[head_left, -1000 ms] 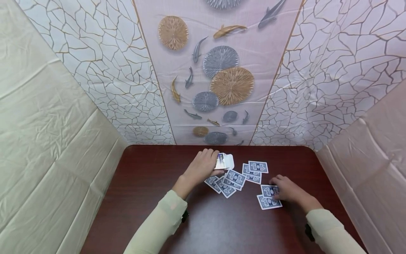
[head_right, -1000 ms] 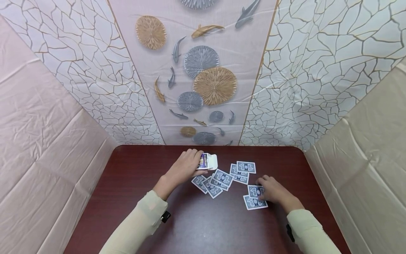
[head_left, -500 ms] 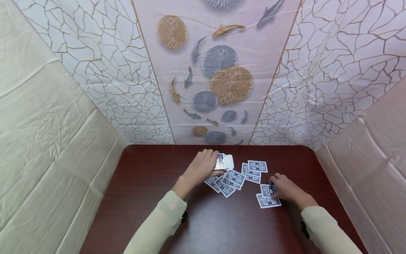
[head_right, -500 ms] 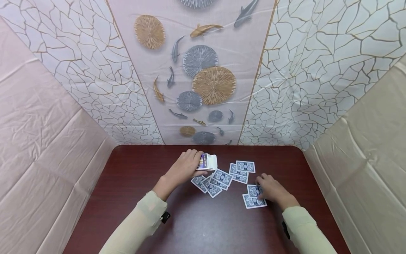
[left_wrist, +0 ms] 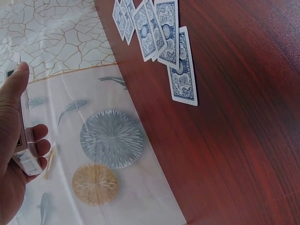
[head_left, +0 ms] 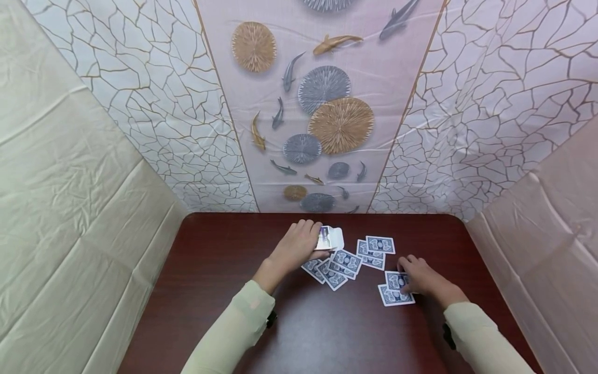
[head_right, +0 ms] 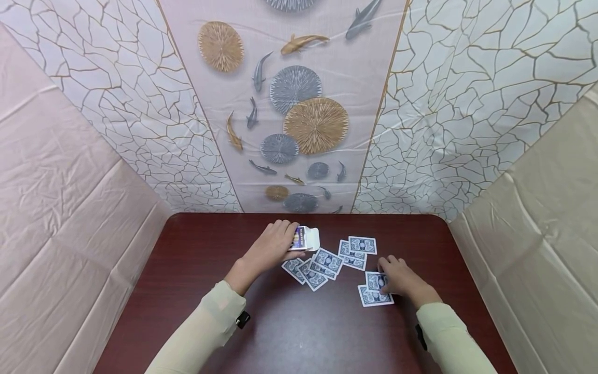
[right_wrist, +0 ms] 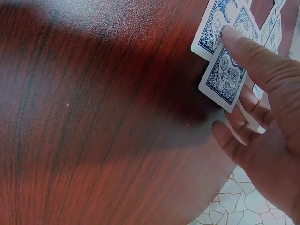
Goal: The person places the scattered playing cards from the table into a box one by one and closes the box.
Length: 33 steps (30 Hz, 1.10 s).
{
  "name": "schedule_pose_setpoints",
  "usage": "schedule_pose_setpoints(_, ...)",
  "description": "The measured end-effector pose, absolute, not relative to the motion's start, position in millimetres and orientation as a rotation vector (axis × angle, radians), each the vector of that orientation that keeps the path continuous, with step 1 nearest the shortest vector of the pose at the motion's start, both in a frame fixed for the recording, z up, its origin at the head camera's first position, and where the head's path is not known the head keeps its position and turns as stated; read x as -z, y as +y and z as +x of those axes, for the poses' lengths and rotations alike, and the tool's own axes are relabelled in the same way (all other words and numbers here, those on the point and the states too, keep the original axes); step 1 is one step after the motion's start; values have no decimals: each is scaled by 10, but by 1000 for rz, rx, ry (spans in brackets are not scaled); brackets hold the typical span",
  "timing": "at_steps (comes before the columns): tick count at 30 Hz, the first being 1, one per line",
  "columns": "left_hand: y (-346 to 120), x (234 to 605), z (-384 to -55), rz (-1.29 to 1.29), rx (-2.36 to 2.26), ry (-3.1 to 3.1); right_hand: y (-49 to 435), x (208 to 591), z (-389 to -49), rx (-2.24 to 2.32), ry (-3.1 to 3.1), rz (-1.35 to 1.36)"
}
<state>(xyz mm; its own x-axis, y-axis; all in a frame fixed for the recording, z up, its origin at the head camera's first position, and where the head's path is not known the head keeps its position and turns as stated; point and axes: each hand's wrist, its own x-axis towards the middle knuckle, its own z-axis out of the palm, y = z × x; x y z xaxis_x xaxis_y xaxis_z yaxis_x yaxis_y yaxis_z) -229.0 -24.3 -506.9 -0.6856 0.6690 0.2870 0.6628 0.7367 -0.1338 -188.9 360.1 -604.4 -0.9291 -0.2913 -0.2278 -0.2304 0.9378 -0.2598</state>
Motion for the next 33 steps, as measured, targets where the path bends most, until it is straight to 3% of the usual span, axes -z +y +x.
schedule_pose_setpoints(26,-281,5082,-2302,-1028,-26,-2575,3761,6033,-1894,734,2700,-168)
schedule_pose_setpoints(33,-279,5067,-2305,-1028,-11,-2596,3775,6010,-1884,788,2726,-227)
